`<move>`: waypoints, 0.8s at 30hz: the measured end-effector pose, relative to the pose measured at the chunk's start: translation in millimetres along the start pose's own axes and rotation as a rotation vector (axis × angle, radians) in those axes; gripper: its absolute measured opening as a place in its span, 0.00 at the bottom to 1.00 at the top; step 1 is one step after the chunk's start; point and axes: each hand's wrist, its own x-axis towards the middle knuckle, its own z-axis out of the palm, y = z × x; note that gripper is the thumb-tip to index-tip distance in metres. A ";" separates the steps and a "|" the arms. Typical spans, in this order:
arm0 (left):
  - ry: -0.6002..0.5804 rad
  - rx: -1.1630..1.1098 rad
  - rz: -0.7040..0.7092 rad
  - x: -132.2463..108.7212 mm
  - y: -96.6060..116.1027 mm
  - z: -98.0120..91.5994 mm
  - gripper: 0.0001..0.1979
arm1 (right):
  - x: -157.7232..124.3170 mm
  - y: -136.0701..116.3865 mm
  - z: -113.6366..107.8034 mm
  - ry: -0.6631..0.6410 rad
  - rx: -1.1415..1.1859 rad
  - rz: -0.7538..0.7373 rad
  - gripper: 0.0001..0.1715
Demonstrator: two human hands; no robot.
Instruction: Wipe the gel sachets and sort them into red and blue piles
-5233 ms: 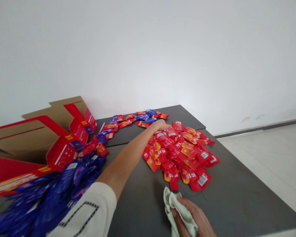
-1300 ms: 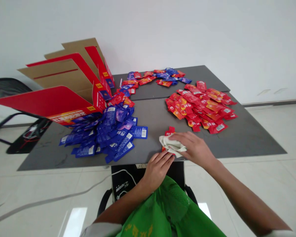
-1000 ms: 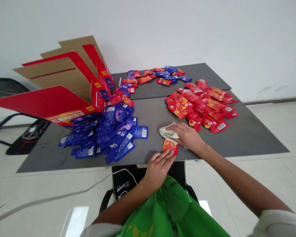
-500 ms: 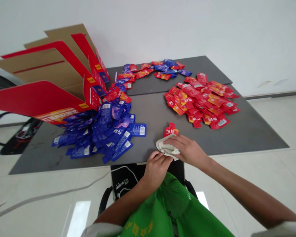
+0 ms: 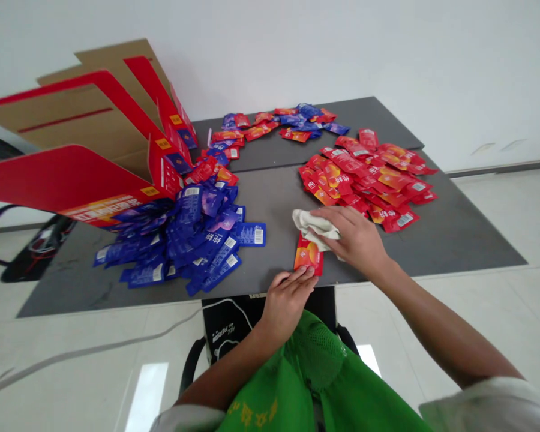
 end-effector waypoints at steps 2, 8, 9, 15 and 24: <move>0.003 0.001 -0.003 1.0 0.5 -0.9 0.11 | -19.4 -16.4 -3.4 -0.118 0.046 -0.085 0.25; 0.011 -0.016 -0.006 -0.2 -0.9 1.2 0.11 | -39.6 -7.8 21.9 -0.242 0.087 -0.059 0.24; 0.007 -0.016 -0.005 -0.9 -1.3 1.9 0.13 | -34.1 0.4 26.6 -0.226 0.072 -0.049 0.24; -0.029 -0.029 -0.030 -1.8 -0.6 1.3 0.14 | 15.5 36.5 36.8 -0.201 -0.064 0.051 0.21; -0.039 -0.038 -0.043 1.2 1.8 -2.3 0.12 | -21.6 -16.7 -0.4 -0.146 0.044 -0.006 0.24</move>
